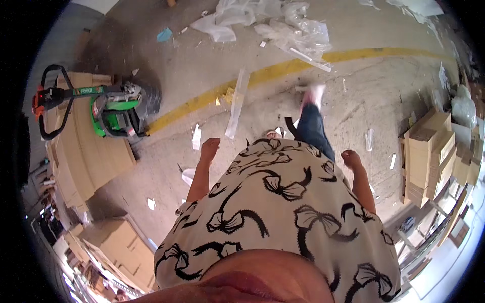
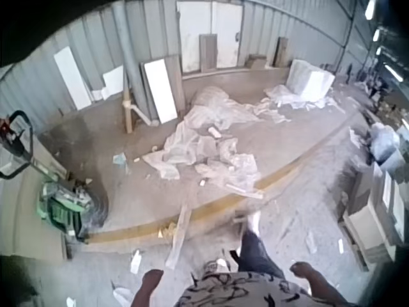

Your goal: The person operates a motorized pallet jack by its handle to maneuver the machine through a warehouse floor cluttered with cardboard boxes and debris.

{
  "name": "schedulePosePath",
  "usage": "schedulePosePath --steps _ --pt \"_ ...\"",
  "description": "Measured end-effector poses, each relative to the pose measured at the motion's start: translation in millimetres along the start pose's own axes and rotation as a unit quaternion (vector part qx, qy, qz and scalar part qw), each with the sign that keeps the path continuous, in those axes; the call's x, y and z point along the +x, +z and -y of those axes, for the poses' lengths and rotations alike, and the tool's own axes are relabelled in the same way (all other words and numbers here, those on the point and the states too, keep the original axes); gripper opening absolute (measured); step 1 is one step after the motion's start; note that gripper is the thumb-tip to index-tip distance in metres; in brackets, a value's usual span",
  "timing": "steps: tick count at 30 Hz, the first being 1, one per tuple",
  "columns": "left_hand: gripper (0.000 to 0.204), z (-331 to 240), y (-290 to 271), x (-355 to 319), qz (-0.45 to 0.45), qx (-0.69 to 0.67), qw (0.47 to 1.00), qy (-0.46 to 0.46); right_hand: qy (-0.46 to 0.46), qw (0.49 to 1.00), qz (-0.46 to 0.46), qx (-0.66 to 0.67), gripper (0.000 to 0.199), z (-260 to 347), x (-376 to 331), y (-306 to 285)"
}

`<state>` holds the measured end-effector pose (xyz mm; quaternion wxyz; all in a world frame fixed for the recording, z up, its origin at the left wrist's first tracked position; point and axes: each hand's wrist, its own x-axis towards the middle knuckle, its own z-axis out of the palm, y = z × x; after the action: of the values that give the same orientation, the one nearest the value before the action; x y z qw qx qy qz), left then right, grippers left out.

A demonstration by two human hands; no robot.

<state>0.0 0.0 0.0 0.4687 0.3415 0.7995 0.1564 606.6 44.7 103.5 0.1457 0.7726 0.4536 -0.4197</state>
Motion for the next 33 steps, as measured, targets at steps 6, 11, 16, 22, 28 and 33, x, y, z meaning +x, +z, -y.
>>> schedulePosePath --steps 6,11,16,22,28,33 --pt "0.035 -100 -1 -8 -0.017 0.009 1.0 0.011 -0.258 0.935 0.177 -0.168 0.027 78 167 -71" --pt "0.028 -64 49 -21 -0.224 -0.14 0.959 -0.105 -0.165 0.947 0.145 -0.233 0.033 245 299 -153" --pt "0.033 -156 100 -4 -0.164 -0.288 0.878 -0.346 -0.455 0.772 -0.023 -0.443 0.024 418 473 -285" --pt "0.034 -260 16 38 -0.246 -0.154 0.924 -0.25 -0.603 0.78 -0.094 -0.138 0.023 582 593 -377" --pt "0.032 -257 -46 114 -0.324 -0.189 0.897 -0.235 -0.593 0.672 0.039 -0.442 0.008 656 547 -299" --pt "0.031 -285 -106 181 -0.344 -0.221 0.894 -0.185 -0.412 0.777 0.157 -0.449 0.011 699 523 -266"
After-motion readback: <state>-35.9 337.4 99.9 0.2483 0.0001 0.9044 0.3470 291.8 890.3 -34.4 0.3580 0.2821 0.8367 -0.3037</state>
